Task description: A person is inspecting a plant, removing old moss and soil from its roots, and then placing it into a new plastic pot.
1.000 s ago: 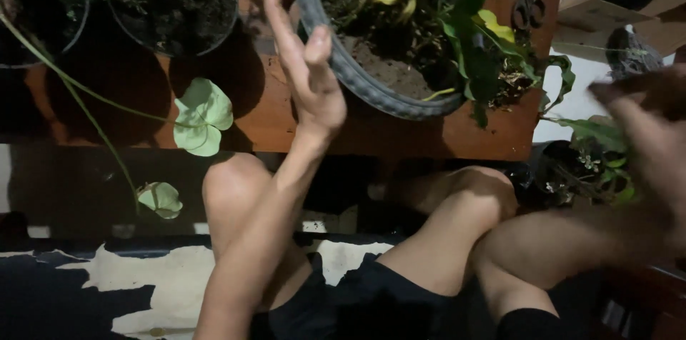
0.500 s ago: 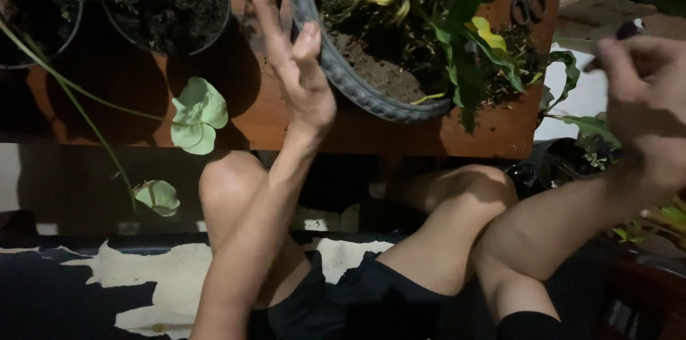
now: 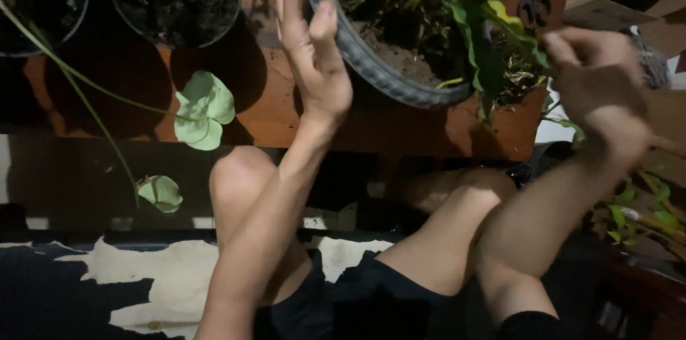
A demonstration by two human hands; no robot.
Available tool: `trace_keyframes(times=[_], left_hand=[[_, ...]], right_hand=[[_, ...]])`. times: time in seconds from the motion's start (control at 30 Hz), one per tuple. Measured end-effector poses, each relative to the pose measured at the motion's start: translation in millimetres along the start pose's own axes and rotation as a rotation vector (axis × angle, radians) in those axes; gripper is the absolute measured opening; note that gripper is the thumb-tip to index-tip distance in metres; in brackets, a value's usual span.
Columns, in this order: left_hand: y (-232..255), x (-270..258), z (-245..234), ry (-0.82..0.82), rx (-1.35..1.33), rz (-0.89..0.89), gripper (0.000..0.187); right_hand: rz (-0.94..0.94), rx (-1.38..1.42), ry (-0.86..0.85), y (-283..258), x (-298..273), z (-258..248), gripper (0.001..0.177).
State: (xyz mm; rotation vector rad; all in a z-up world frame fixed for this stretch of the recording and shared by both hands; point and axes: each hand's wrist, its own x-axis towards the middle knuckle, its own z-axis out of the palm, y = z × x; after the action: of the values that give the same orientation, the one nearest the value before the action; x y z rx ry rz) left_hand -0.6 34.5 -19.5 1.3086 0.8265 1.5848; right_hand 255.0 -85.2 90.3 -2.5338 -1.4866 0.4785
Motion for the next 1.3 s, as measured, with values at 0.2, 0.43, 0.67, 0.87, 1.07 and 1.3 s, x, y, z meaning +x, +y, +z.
trace_keyframes(times=[0.2, 0.43, 0.67, 0.87, 1.07, 1.3], left_hand=[[-32.6, 1.5, -13.9, 0.024, -0.110, -0.022, 0.059], [-40.9, 4.8, -15.0, -0.009, -0.175, 0.019, 0.057], [1.4, 9.2, -17.8, -0.039, -0.098, -0.009, 0.047], [-7.5, -13.9, -31.0, 0.013, -0.013, -0.061, 0.071], [10.6, -17.3, -36.0, -0.056, 0.021, -0.059, 0.046], [-13.3, -7.9, -40.4, -0.004, -0.172, -0.139, 0.045]], right_hand=[[0.024, 0.400, -0.200, -19.5, 20.9, 26.1, 0.026], [0.207, 0.676, -0.179, -26.5, 27.0, 47.5, 0.024], [-0.056, 0.884, -0.332, 10.3, 46.8, 69.2, 0.051], [0.193, 1.091, -0.262, 86.2, 67.5, 109.0, 0.019], [0.263, 0.935, -0.130, 79.5, 68.4, 111.5, 0.031], [0.000, 1.144, -0.293, 19.4, 42.6, 73.6, 0.024]])
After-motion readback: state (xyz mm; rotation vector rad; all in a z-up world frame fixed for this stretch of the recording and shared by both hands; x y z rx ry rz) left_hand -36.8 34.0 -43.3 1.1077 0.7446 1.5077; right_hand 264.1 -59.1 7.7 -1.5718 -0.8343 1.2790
